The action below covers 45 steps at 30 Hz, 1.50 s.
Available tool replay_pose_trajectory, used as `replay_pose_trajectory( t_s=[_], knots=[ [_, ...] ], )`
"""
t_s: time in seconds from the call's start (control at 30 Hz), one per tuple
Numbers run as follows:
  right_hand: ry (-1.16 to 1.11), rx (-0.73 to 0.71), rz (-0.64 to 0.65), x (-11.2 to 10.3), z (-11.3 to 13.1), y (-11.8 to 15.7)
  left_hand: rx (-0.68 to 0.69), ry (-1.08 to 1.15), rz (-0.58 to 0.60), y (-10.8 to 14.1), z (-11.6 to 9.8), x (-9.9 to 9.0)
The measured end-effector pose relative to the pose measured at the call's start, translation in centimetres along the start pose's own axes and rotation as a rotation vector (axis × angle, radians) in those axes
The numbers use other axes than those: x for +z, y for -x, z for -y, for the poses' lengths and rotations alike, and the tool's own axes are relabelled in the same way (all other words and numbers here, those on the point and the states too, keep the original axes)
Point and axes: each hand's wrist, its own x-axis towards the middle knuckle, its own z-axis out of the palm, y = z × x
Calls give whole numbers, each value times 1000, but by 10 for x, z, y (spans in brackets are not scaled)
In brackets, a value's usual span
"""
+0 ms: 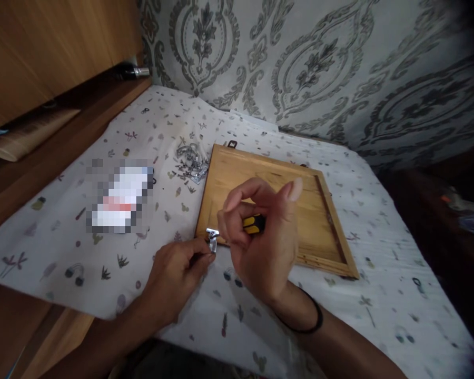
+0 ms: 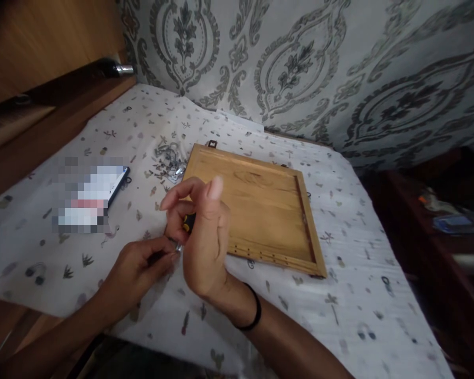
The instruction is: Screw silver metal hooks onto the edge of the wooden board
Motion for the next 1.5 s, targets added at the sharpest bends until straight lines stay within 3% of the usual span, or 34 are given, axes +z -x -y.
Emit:
replay_pose_trajectory(
  t_s=[0.13,0.23,0.47,0.6,0.8,0.97,1.2,1.27,1.5],
  knots=[
    [93,105,524,-21,18,-18,3,24,-15,-1,0,0],
    [104,218,689,-32,35,-27,0,21,-22,-2,0,1],
    [164,129,813,-41,47,-40,-26,25,-10,-3,2,1],
    [509,-96,922,-49,61,-45,-30,27,35,-3,1,-2],
    [1246,-317,978,-50,80,-31,-45,15,53,-4,2,-2],
    [1451,-476,1041,-45,78,-30,-13,28,32,-3,2,-1],
    [1715,-889,1192,-42,79,-41,4,32,19,-3,0,-2],
    [1706,-892,1203,-41,79,-43,3,26,15,-3,1,-2],
    [1614,-704,1284,-23,82,-48,36,23,-21,-2,6,0]
  ],
)
